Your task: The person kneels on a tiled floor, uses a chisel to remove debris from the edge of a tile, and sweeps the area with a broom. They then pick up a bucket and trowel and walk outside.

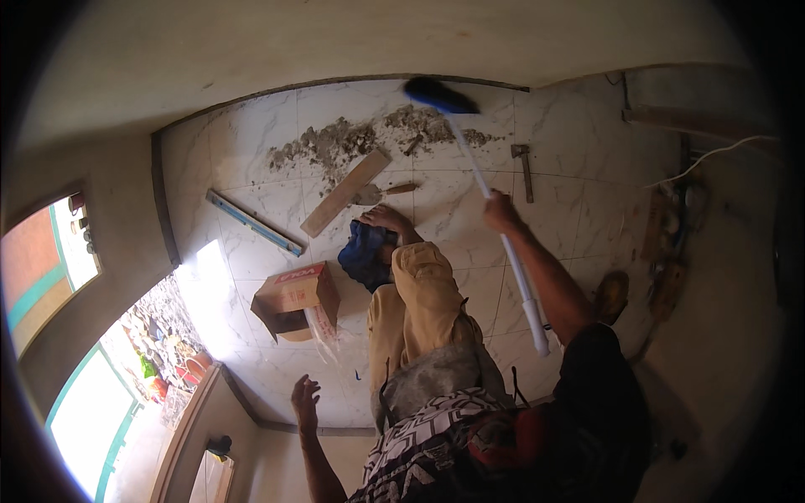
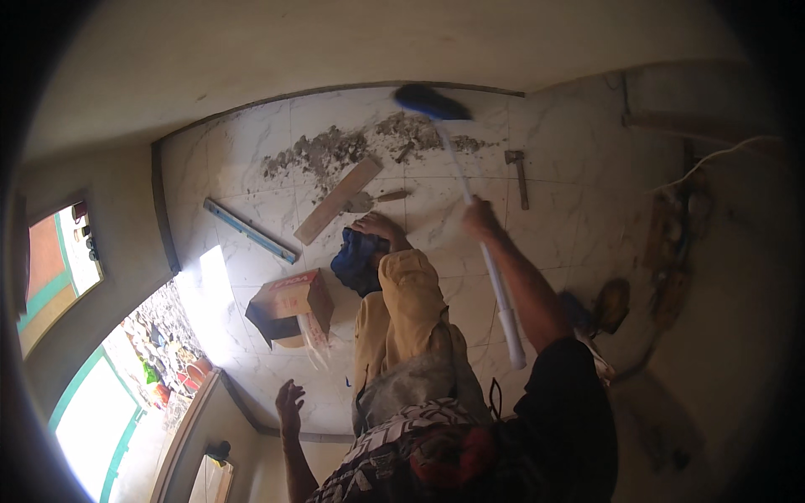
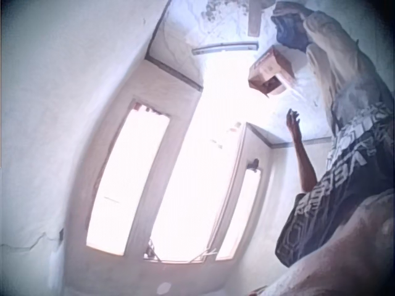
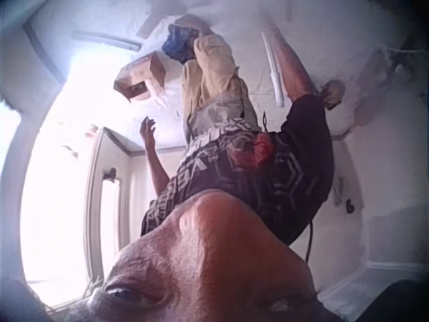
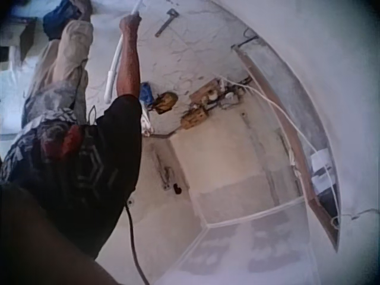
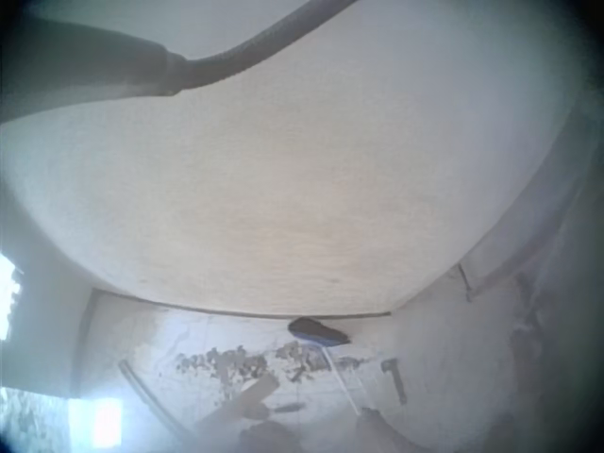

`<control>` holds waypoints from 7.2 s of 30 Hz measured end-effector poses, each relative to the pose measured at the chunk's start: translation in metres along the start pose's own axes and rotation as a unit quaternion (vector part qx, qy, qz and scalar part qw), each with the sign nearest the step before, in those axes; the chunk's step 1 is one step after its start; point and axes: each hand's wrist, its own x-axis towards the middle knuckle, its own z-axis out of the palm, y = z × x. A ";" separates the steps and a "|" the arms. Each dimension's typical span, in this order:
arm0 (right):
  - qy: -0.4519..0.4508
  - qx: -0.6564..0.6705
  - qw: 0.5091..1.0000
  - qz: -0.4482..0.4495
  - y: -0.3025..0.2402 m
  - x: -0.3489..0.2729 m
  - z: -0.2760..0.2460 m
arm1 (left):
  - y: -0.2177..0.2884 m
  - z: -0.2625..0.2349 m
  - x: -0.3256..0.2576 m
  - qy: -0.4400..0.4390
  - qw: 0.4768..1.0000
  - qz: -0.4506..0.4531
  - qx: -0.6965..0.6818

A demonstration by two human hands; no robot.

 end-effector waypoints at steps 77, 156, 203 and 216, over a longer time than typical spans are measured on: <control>-0.245 0.024 0.969 -0.034 -0.682 -0.096 0.059 | 0.180 -0.342 0.218 0.106 0.943 0.031 -0.313; 0.088 0.098 0.962 0.241 -0.717 -0.198 0.342 | 0.021 -0.828 0.350 -0.037 0.989 -0.113 -0.088; -0.023 -0.025 0.996 -0.088 -0.870 -0.134 0.378 | 0.134 -0.749 0.359 -0.049 0.994 -0.033 -0.096; 0.011 -0.084 0.972 -0.218 -0.957 -0.113 0.469 | 0.081 -0.741 0.331 0.002 0.989 -0.064 -0.129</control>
